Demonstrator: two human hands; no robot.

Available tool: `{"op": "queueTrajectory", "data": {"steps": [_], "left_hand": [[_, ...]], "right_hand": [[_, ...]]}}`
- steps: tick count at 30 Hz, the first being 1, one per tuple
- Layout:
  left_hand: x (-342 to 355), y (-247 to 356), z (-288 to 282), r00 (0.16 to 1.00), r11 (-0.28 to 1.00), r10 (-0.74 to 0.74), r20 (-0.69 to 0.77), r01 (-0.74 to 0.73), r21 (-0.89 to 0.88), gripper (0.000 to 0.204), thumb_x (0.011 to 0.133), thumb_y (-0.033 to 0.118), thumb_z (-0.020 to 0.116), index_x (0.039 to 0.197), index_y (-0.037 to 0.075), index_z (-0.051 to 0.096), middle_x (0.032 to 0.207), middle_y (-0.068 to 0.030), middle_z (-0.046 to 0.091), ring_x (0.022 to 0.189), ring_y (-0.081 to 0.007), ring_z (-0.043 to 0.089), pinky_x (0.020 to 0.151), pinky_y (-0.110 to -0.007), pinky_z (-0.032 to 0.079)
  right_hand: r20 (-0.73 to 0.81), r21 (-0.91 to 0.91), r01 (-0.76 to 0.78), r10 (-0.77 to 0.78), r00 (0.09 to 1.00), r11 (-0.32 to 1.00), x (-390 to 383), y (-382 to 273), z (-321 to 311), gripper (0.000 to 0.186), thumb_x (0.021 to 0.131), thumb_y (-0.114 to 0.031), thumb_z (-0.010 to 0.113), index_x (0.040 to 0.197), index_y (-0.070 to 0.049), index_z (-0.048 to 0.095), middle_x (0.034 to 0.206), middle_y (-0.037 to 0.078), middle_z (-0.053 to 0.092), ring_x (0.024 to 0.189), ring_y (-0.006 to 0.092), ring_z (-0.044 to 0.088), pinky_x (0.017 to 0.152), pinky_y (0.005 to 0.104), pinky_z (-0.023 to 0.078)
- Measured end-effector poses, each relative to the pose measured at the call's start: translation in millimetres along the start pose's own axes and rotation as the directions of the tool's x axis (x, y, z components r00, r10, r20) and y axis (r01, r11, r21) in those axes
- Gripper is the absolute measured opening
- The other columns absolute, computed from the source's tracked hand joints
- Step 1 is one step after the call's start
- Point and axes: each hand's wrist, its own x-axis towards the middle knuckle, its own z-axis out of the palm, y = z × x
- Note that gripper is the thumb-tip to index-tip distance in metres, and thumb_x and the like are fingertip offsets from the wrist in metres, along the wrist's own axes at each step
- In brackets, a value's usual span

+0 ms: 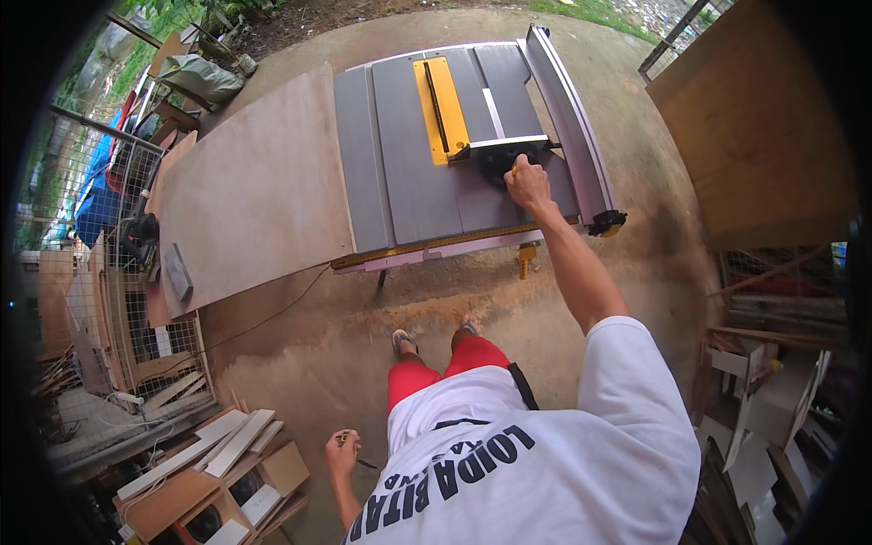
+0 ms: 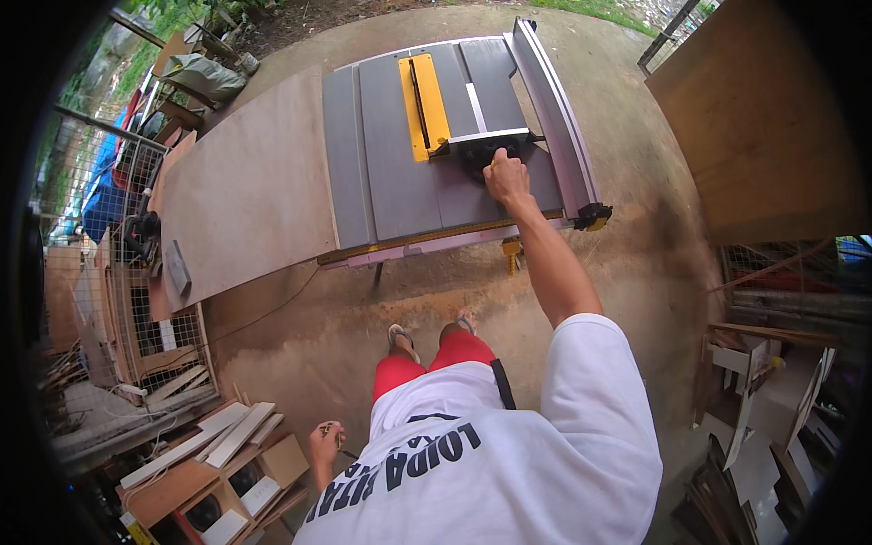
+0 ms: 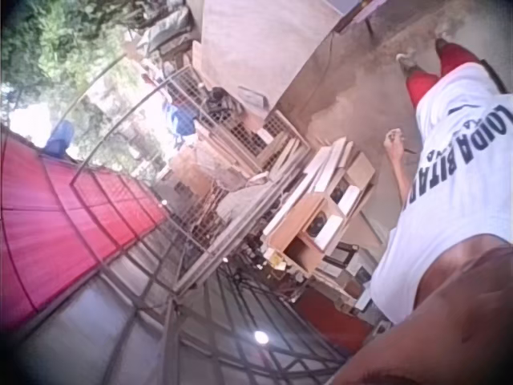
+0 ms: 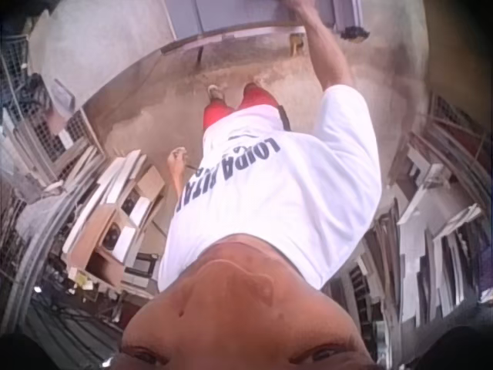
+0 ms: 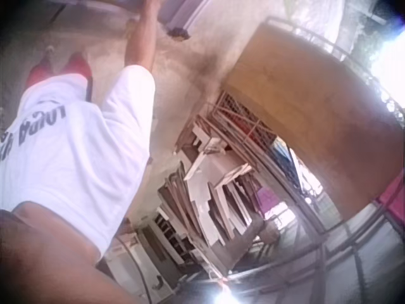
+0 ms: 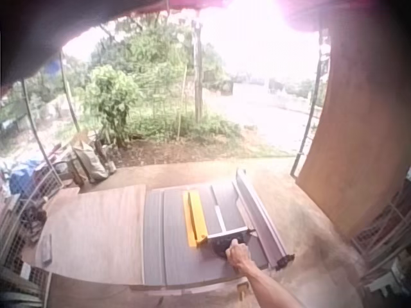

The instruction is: The person measures a wooden board with a tape measure, then moves to a table saw to adjust the fence and blade guard. They repeatedly measure the distance between the blade and fence, reposition the fence, and secure the blade guard.

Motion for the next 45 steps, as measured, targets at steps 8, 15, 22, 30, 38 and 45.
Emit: {"op": "queueTrajectory", "data": {"steps": [8,15,22,30,38,45], "left_hand": [[12.8,23.4,-8.4,0.996,0.993,0.016,0.083,-0.025,0.114,0.022,0.088,0.018,0.071,0.099,-0.001,0.071,0.076,-0.0049,0.069,0.066,-0.012,0.064,0.062,-0.027,0.05],[23.5,23.2,-8.8,0.994,0.977,0.058,0.095,-0.076,0.202,0.025,0.087,0.02,0.072,0.1,-0.001,0.072,0.073,-0.0052,0.069,0.067,-0.013,0.065,0.064,-0.029,0.051],[38.7,79.3,16.3,0.949,0.841,0.194,0.249,-0.291,0.455,0.028,0.087,0.021,0.074,0.102,-0.003,0.071,0.074,-0.0064,0.069,0.067,-0.0141,0.064,0.065,-0.031,0.052],[30.5,89.1,20.6,0.944,0.839,0.219,0.248,-0.312,0.447,0.033,0.087,0.024,0.075,0.103,-0.003,0.071,0.077,-0.0071,0.07,0.068,-0.015,0.064,0.067,-0.032,0.052],[18.4,42.6,32.4,0.967,0.917,0.118,0.227,-0.194,0.348,0.03,0.086,0.024,0.074,0.102,-0.002,0.072,0.074,-0.0082,0.07,0.069,-0.014,0.065,0.067,-0.032,0.053],[0.6,112.0,46.0,0.947,0.831,0.195,0.255,-0.298,0.469,0.048,0.084,0.039,0.075,0.111,0.0,0.069,0.105,-0.0246,0.072,0.101,-0.04,0.069,0.088,-0.046,0.054]], "right_hand": [[-0.09,0.051,0.024,-0.019,0.996,0.998,-36.2,10.6,7.6,0.026,0.089,-0.024,0.067,0.096,-0.002,0.055,0.078,0.028,0.068,0.081,0.0504,0.067,0.074,0.0577,0.055],[-0.047,0.073,0.015,-0.011,0.999,0.997,-57.3,14.2,-4.8,0.024,0.089,-0.021,0.066,0.093,-0.001,0.055,0.08,0.029,0.068,0.081,0.0508,0.068,0.073,0.057,0.055],[-0.091,0.092,0.024,-0.016,0.996,0.995,-59.4,16.5,7.2,0.022,0.088,-0.018,0.065,0.091,0.001,0.054,0.078,0.031,0.067,0.08,0.0517,0.067,0.073,0.0563,0.056],[-0.099,0.153,0.06,-0.045,0.994,0.986,-151.8,43.3,1.3,0.02,0.089,-0.015,0.062,0.089,0.0,0.049,0.066,0.027,0.063,0.071,0.0497,0.065,0.064,0.0571,0.052],[0.064,0.179,-0.004,-0.008,0.998,0.984,-286.3,67.4,-10.7,0.018,0.091,-0.012,0.063,0.092,-0.002,0.048,0.072,0.026,0.064,0.07,0.0475,0.065,0.06,0.0556,0.049],[0.036,0.312,-0.043,0.033,0.999,0.949,-320.9,73.6,-6.3,0.014,0.088,-0.006,0.066,0.092,-0.004,0.053,0.072,0.022,0.062,0.07,0.0424,0.067,0.06,0.0452,0.05]]}}
